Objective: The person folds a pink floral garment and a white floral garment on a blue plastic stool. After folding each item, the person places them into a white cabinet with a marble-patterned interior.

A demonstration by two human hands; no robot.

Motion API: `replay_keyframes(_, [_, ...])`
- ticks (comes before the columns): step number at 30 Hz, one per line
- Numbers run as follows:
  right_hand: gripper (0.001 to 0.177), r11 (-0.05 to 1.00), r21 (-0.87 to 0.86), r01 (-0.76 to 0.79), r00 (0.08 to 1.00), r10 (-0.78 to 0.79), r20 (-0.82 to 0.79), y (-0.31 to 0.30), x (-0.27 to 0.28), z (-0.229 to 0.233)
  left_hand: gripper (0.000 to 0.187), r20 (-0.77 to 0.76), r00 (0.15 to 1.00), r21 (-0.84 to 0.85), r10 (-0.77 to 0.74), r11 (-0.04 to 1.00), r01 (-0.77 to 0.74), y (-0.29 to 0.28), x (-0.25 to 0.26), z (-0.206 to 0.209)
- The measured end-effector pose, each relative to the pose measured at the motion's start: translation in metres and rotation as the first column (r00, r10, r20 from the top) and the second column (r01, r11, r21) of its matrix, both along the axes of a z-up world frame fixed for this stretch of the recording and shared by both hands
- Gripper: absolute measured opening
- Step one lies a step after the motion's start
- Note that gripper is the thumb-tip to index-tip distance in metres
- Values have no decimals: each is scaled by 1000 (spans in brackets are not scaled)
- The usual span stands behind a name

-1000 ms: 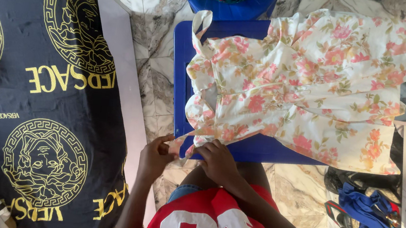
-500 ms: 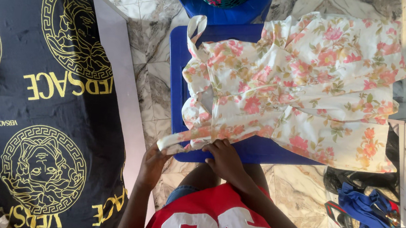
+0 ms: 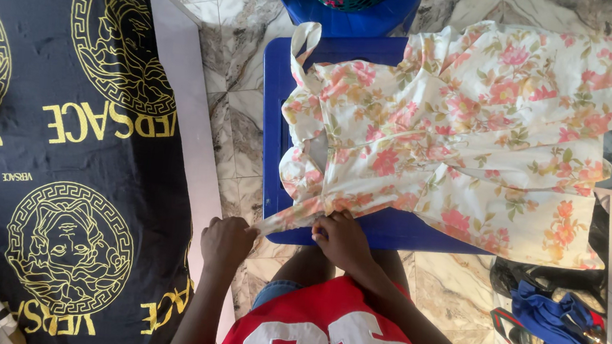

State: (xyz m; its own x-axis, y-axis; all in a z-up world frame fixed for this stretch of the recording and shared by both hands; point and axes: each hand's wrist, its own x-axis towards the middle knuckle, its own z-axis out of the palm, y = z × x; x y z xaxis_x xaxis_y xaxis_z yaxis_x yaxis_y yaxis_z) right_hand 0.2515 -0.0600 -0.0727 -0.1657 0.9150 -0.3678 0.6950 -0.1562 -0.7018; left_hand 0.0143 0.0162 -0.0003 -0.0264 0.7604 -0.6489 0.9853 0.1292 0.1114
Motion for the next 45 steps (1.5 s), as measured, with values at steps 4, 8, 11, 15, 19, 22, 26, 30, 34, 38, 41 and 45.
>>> replay_keyframes(4, [65,985,135,108,994,-111,15,13,-5,51,35,147,981,41,127,990,-134,-1,-3,2])
replay_keyframes(8, [83,905,422,58,998,-42,-48,20,-18,85,39,331,938,121,99,982,-146,4,23,26])
replay_keyframes(11, [59,846,482,228,972,-168,-164,9,-17,70,37,576,817,81,10,994,-69,14,76,46])
replay_keyframes(15, [25,572,-231,787,512,-815,-271,1,30,19,41,757,647,193,-89,977,-92,25,133,58])
replay_keyframes(19, [22,393,-350,850,152,-820,-551,-8,107,-19,42,622,774,286,118,886,-365,62,134,-5])
replay_keyframes(22, [28,423,-401,813,147,-815,-561,-16,122,-43,46,592,743,246,311,808,-535,115,111,-96])
replay_keyframes(26, [25,433,-492,756,77,-804,-589,-27,117,-47,52,617,752,288,233,822,-491,202,92,-190])
replay_keyframes(30, [29,447,-548,707,130,-843,-521,-24,116,-32,42,725,418,-281,547,790,-545,268,106,-199])
replay_keyframes(34, [32,418,-553,721,65,-835,-547,-29,132,-27,32,679,460,-413,572,815,-405,283,138,-134])
replay_keyframes(38, [31,327,-544,773,-56,-819,-572,-36,170,-27,35,786,572,-49,234,946,-320,258,209,-49])
replay_keyframes(41, [28,203,-592,780,-153,-856,-494,-44,203,-27,43,690,716,300,-106,942,-149,240,275,-23])
replay_keyframes(45, [25,149,-542,827,-197,-826,-527,-49,242,-25,89,590,768,260,-248,959,110,208,362,-20])
